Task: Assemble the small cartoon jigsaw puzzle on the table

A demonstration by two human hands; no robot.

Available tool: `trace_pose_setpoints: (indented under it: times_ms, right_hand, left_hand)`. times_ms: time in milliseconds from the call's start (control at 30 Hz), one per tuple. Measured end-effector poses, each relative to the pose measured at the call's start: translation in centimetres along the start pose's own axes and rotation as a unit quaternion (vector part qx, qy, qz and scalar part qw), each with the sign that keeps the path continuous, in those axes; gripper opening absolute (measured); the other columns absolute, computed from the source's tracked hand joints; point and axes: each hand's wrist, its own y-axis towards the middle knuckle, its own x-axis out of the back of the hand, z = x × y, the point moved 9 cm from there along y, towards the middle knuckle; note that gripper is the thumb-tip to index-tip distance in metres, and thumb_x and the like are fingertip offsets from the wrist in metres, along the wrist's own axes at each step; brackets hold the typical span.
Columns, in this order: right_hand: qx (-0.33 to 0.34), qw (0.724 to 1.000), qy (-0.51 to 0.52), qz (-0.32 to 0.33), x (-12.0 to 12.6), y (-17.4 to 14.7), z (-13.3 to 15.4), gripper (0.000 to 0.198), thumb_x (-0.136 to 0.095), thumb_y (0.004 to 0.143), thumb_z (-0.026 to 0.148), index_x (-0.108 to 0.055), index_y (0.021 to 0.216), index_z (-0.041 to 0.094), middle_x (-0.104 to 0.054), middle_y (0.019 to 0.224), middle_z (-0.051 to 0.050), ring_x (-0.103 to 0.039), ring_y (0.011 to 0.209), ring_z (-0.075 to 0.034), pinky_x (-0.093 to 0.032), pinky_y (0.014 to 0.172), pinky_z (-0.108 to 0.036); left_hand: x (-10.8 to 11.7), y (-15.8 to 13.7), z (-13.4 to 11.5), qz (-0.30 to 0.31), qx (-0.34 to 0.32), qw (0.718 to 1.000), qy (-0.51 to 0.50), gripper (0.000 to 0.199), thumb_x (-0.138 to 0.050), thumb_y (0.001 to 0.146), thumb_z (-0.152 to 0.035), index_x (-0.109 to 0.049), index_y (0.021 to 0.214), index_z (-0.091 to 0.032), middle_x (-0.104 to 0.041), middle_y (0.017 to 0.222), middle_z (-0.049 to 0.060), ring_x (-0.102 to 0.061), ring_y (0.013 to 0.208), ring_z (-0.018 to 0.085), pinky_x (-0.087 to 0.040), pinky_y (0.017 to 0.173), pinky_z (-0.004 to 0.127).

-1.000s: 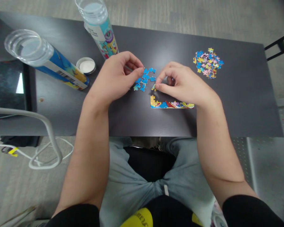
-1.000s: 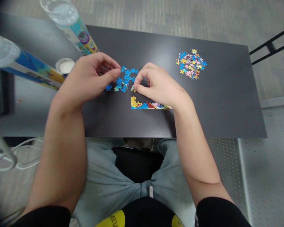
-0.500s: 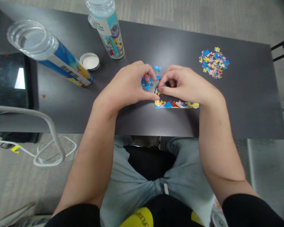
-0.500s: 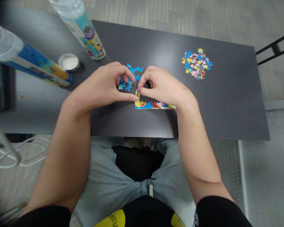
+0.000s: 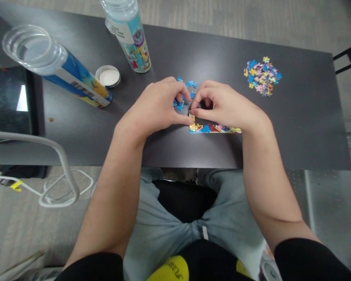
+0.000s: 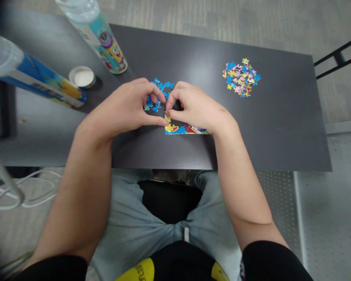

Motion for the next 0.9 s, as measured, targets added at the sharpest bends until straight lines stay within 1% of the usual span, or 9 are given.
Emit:
trace_pose_setpoints:
  times_ms: [167, 267, 433, 533, 600, 667, 733, 833, 900]
  right_hand:
    - [-0.003, 1.0, -0.019, -0.005, -0.1, 0.0, -0.1, 0.008, -0.096, 0.106, 0.044, -0.092, 0.103, 0.038, -0.083, 0.129, -0.012, -0.076, 0.127, -0.045, -0.067, 0.123, -0.073]
    - [-0.012, 1.0, -0.018, -0.018, -0.2, 0.1, -0.6, 0.019, -0.103, 0.103, 0.049, -0.09, 0.111, 0.039, -0.085, 0.134, -0.01, -0.075, 0.129, -0.044, -0.07, 0.121, -0.07]
    - [0.069, 0.994, 0.002, -0.084, 1.0, -0.5, -0.6, 0.015, -0.095, 0.109, 0.04, -0.083, 0.109, 0.032, -0.086, 0.126, -0.01, -0.079, 0.116, -0.037, -0.069, 0.118, -0.063]
    - [0.077, 0.986, 0.013, -0.144, 3.3, -1.9, -0.6, 0.032, -0.092, 0.12, 0.061, -0.084, 0.11, 0.032, -0.087, 0.121, -0.01, -0.076, 0.104, -0.033, -0.069, 0.107, -0.058]
    - [0.066, 0.979, 0.033, -0.189, 5.2, -3.2, -0.5, 0.049, -0.089, 0.12, 0.079, -0.084, 0.111, 0.031, -0.086, 0.114, -0.007, -0.071, 0.093, -0.029, -0.067, 0.091, -0.051]
    - [0.075, 0.97, 0.056, -0.226, 6.7, -4.2, 0.1, 0.056, -0.09, 0.119, 0.085, -0.085, 0.109, 0.03, -0.083, 0.107, -0.004, -0.066, 0.085, -0.025, -0.06, 0.08, -0.044]
    - [0.078, 0.964, 0.061, -0.246, 7.6, -4.9, 0.1, 0.051, -0.092, 0.12, 0.079, -0.084, 0.107, 0.03, -0.081, 0.104, -0.003, -0.066, 0.083, -0.023, -0.056, 0.077, -0.042]
    - [0.045, 0.963, 0.032, -0.265, 8.2, -5.2, -1.4, 0.03, -0.094, 0.121, 0.053, -0.083, 0.105, 0.029, -0.085, 0.104, -0.003, -0.068, 0.082, -0.022, -0.057, 0.078, -0.043]
    - [0.008, 0.965, -0.006, -0.263, 8.4, -5.4, -3.0, 0.018, -0.094, 0.116, 0.04, -0.084, 0.106, 0.029, -0.089, 0.108, -0.006, -0.071, 0.085, -0.026, -0.06, 0.082, -0.047]
  left_hand:
    - [0.0, 0.0, -0.2, 0.008, 0.005, 1.0, 0.019, 0.043, -0.115, 0.092, -0.033, -0.087, 0.124, -0.026, -0.081, 0.133, 0.007, -0.08, 0.126, 0.033, -0.061, 0.107, 0.049]
    - [0.0, 0.0, -0.5, 0.013, 0.005, 1.0, 0.026, 0.045, -0.116, 0.093, -0.032, -0.085, 0.124, -0.026, -0.079, 0.134, 0.008, -0.079, 0.129, 0.033, -0.062, 0.11, 0.05]
    - [0.2, 0.0, -0.5, 0.004, 0.008, 1.0, 0.011, 0.044, -0.116, 0.092, -0.024, -0.082, 0.12, -0.024, -0.079, 0.136, 0.01, -0.081, 0.125, 0.033, -0.065, 0.111, 0.049]
    - [0.3, 0.2, 0.0, -0.001, 0.012, 1.0, -0.005, 0.03, -0.105, 0.101, -0.031, -0.084, 0.121, -0.027, -0.079, 0.137, 0.008, -0.081, 0.117, 0.031, -0.067, 0.11, 0.049]
    - [0.6, 0.3, 0.6, -0.014, 0.026, 0.999, -0.016, 0.023, -0.099, 0.103, -0.033, -0.085, 0.122, -0.03, -0.08, 0.134, 0.006, -0.081, 0.112, 0.03, -0.069, 0.107, 0.049]
    - [0.9, 0.5, 1.3, -0.024, 0.04, 0.999, -0.02, 0.021, -0.095, 0.103, -0.034, -0.086, 0.122, -0.032, -0.081, 0.13, 0.006, -0.08, 0.108, 0.03, -0.07, 0.105, 0.049]
    - [0.9, 0.6, 1.9, -0.023, 0.047, 0.998, -0.022, 0.022, -0.094, 0.102, -0.034, -0.087, 0.123, -0.032, -0.081, 0.127, 0.007, -0.079, 0.108, 0.03, -0.07, 0.106, 0.049]
    - [0.8, 0.9, 2.7, -0.01, 0.048, 0.998, -0.03, 0.022, -0.095, 0.102, -0.04, -0.088, 0.121, -0.031, -0.079, 0.123, 0.007, -0.078, 0.11, 0.031, -0.07, 0.11, 0.05]
    - [0.9, 1.1, 3.1, -0.011, 0.048, 0.998, -0.036, 0.023, -0.096, 0.104, -0.046, -0.088, 0.118, -0.03, -0.078, 0.119, 0.007, -0.077, 0.112, 0.032, -0.069, 0.112, 0.052]
